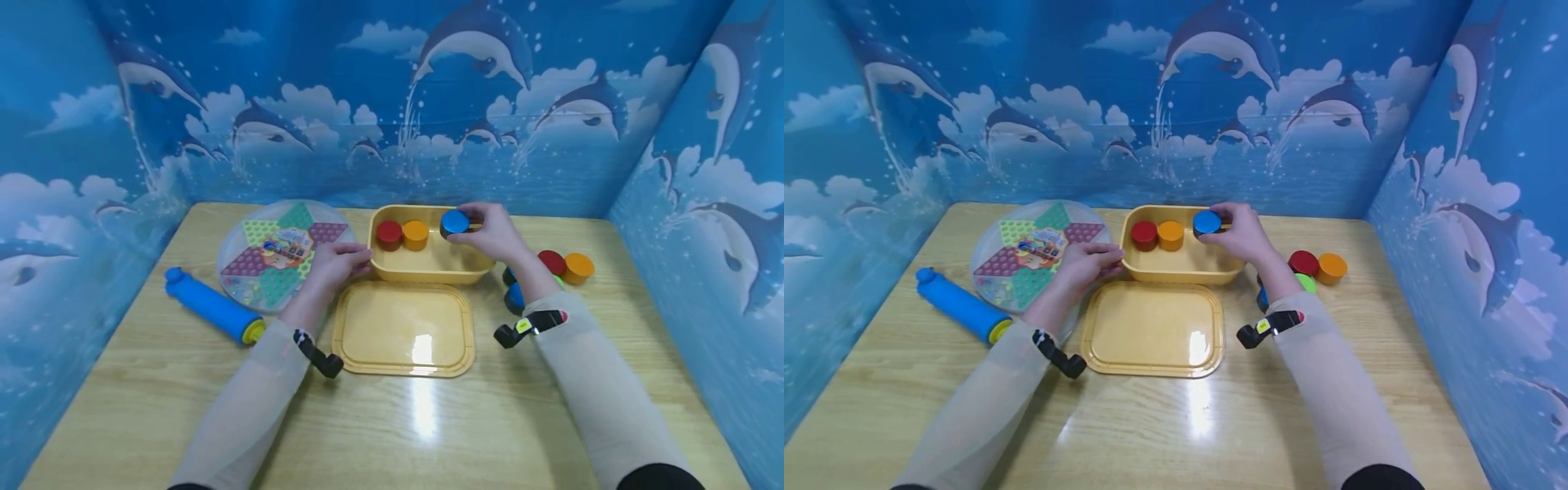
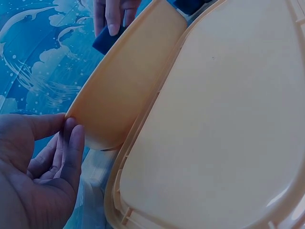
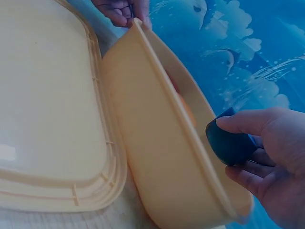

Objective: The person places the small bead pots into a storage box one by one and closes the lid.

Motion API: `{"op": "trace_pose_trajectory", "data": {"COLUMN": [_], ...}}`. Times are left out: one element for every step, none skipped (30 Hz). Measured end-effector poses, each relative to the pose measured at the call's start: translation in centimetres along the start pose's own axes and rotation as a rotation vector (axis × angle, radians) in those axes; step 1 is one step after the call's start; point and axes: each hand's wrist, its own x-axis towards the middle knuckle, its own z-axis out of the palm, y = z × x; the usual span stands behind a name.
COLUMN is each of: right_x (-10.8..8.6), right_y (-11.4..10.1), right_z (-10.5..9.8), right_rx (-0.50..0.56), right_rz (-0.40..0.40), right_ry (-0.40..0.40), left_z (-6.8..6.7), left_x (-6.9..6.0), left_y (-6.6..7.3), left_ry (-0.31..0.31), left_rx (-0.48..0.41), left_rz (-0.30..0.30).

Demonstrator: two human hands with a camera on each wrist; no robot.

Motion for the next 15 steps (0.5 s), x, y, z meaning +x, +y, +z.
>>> {"op": "trace_pose_trajectory", "data": {"right_x": [0.2, 0.5, 0.7, 1.0, 1.2, 1.4, 1.6, 1.9, 2.1, 2.2, 2.4, 2.6, 2.7, 2.9, 3.0], "right_y": [0.1, 0.2, 0.4, 0.5, 0.6, 0.8, 0.9, 1.0, 1.1, 1.2, 1.3, 1.3, 1.3, 1.4, 1.4], "right_z": [0.2, 0.4, 0.7, 0.9, 1.1, 1.3, 1.5, 1.7, 1.9, 2.1, 2.3, 2.5, 2.7, 2.9, 3.1], "right_rx": [-0.009, -0.017, -0.026, -0.03, -0.035, -0.04, -0.046, -0.053, -0.061, -0.064, -0.072, -0.081, -0.089, -0.096, -0.107], "right_rz": [0.002, 0.007, 0.014, 0.022, 0.033, 0.043, 0.052, 0.063, 0.07, 0.079, 0.087, 0.092, 0.099, 0.107, 0.114], "right_ry": [-0.007, -0.014, -0.019, -0.025, -0.031, -0.037, -0.042, -0.047, -0.054, -0.061, -0.067, -0.071, -0.075, -0.077, -0.079], "left_z": [0.0, 0.0, 0.0, 0.0, 0.0, 0.0, 0.1, 0.1, 0.1, 0.1, 0.0, 0.0, 0.0, 0.0, 0.0], "left_x": [0.0, 0.0, 0.0, 0.0, 0.0, 0.0, 0.0, 0.0, -0.1, -0.1, -0.1, -0.1, -0.1, -0.1, -0.1], "left_y": [0.0, 0.0, 0.0, 0.0, 0.0, 0.0, 0.0, 0.0, 0.1, 0.1, 0.1, 0.1, 0.0, 0.0, 0.0], "left_ry": [0.0, 0.0, 0.0, 0.0, 0.0, -0.001, 0.0, 0.001, 0.003, 0.005, 0.005, 0.006, 0.007, 0.007, 0.007], "left_rx": [0.0, 0.001, 0.001, 0.004, 0.006, 0.01, 0.015, 0.02, 0.023, 0.025, 0.026, 0.028, 0.029, 0.027, 0.025], "left_rz": [0.0, 0.002, 0.005, 0.007, 0.008, 0.008, 0.009, 0.009, 0.007, 0.004, 0.001, 0.0, -0.002, -0.005, -0.006]}}
